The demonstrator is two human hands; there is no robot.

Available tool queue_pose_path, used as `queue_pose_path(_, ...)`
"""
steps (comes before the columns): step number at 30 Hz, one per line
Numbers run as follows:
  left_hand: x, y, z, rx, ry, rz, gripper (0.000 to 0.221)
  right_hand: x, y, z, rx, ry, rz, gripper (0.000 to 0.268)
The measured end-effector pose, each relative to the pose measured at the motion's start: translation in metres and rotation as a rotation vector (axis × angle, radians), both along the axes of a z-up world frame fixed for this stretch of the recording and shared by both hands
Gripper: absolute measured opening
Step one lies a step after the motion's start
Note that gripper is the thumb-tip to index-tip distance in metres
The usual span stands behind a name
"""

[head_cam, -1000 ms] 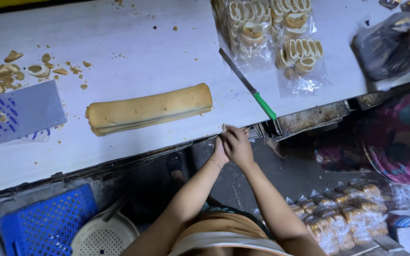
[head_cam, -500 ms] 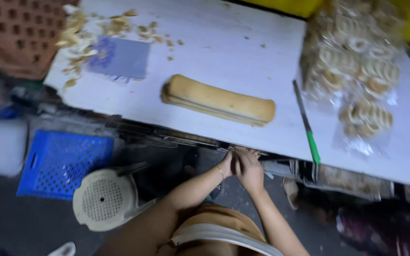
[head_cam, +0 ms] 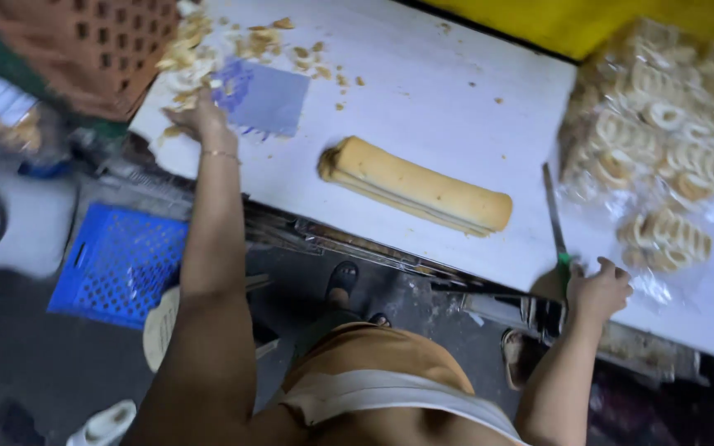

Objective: The person slices a long bread roll with a knife and then places the individual slices into a clear plastic bag by hand.

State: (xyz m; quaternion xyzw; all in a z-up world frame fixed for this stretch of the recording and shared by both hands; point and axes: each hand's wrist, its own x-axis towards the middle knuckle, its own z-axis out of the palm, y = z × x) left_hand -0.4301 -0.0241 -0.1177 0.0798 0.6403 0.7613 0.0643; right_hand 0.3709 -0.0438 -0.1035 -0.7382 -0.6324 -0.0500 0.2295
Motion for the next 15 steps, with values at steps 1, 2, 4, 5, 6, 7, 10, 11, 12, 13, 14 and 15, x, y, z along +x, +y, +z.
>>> queue_pose_path(1, 0.028, 0.015, 0.001, -0.001, -0.002, -0.045, 0.057, 0.015, 0.003, -0.016, -0.001, -0.002, -0.045, 0.036)
queue_pose_path(2, 0.055, 0.029, 0.003, -0.176, 0.271, -0.011, 0.078, 0.030, 0.007, -0.033, -0.154, 0.084, -0.099, 0.039)
queue_pose_path(4, 0.139, 0.049, 0.014, -0.330, 0.554, -0.013, 0.099, 0.042, 0.006, -0.051, -0.301, 0.177, -0.191, 0.043)
queue_pose_path(5, 0.195, 0.054, 0.023, -0.171, 0.738, -0.315, 0.089, 0.039, 0.001, -0.052, -0.316, 0.158, -0.099, 0.032)
queue_pose_path(6, 0.249, 0.052, 0.032, -0.001, 0.904, -0.606, 0.081, 0.034, 0.000, -0.051, -0.333, 0.134, 0.002, 0.025)
queue_pose_path(7, 0.304, 0.049, 0.051, 0.012, 0.897, -0.633, 0.081, 0.016, -0.014, -0.030, -0.334, 0.130, -0.027, 0.025)
queue_pose_path(10, 0.428, 0.036, 0.088, -0.227, 1.133, -1.137, 0.034, -0.031, -0.029, 0.003, -0.166, -0.017, 0.135, 0.035)
queue_pose_path(11, 0.451, 0.038, 0.084, -0.285, 1.259, -1.113, 0.030, -0.032, -0.028, -0.003, -0.240, -0.018, 0.149, 0.033)
queue_pose_path(12, 0.476, 0.039, 0.080, -0.339, 1.385, -1.084, 0.037, -0.032, -0.027, -0.008, -0.314, -0.019, 0.161, 0.031)
queue_pose_path(13, 0.481, 0.035, 0.087, -0.325, 1.384, -1.099, 0.037, -0.026, -0.028, -0.023, -0.315, -0.022, 0.143, 0.031)
queue_pose_path(14, 0.486, 0.032, 0.095, -0.594, 1.291, -1.252, 0.040, -0.021, -0.028, -0.038, -0.281, 0.118, 0.171, 0.030)
queue_pose_path(15, 0.491, 0.029, 0.102, -0.866, 1.179, -1.392, 0.047, -0.016, -0.028, -0.053, -0.244, 0.257, 0.199, 0.029)
